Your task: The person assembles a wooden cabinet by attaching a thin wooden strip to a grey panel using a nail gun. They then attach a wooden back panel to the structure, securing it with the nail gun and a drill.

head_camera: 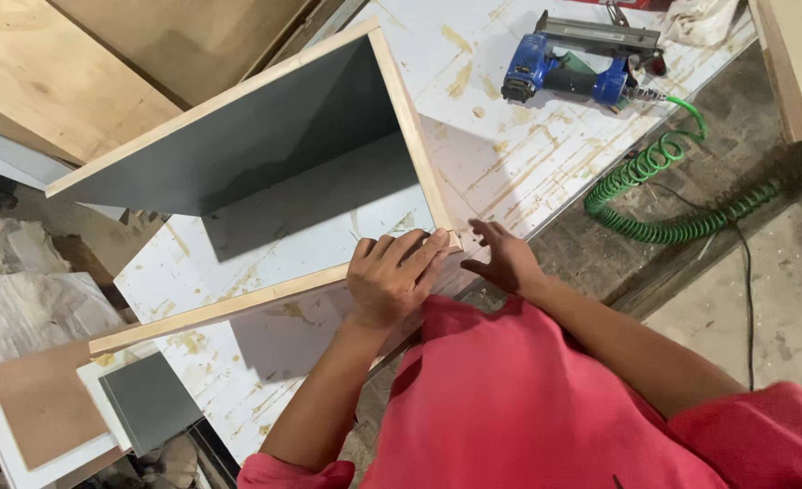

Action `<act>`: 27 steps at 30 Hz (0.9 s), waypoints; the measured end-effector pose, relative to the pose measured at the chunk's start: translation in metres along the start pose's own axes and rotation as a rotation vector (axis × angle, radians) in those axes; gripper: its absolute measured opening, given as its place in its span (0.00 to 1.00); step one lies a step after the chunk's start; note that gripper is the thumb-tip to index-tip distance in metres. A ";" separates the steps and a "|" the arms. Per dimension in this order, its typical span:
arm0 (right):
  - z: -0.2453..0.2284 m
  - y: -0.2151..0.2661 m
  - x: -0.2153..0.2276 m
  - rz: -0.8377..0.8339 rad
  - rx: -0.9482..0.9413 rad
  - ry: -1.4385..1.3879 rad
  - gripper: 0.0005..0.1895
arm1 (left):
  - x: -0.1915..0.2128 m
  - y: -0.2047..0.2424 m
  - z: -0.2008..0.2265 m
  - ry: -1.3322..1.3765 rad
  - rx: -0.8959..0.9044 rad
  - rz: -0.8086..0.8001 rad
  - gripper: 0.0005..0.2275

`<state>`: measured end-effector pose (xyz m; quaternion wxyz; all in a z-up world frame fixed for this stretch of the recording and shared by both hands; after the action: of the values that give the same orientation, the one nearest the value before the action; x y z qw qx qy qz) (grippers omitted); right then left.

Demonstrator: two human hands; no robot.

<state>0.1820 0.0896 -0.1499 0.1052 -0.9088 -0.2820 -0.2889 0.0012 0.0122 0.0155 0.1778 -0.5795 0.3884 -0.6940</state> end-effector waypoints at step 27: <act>0.075 -0.014 -0.071 0.059 0.193 0.358 0.18 | 0.004 -0.004 0.004 -0.006 0.023 -0.050 0.12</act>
<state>0.1604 0.0956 -0.2517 0.2487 -0.8365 -0.2586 -0.4142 0.0052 0.0106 0.0211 0.1684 -0.5892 0.3653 -0.7008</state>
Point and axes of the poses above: each hand's wrist, its own y-axis away from the middle knuckle, its own x-axis out of the back of the hand, z = x × y, the point moved 2 cm from there along -y, towards the middle knuckle, and after that the axes turned 4 degrees about z, right-handed, at the moved point
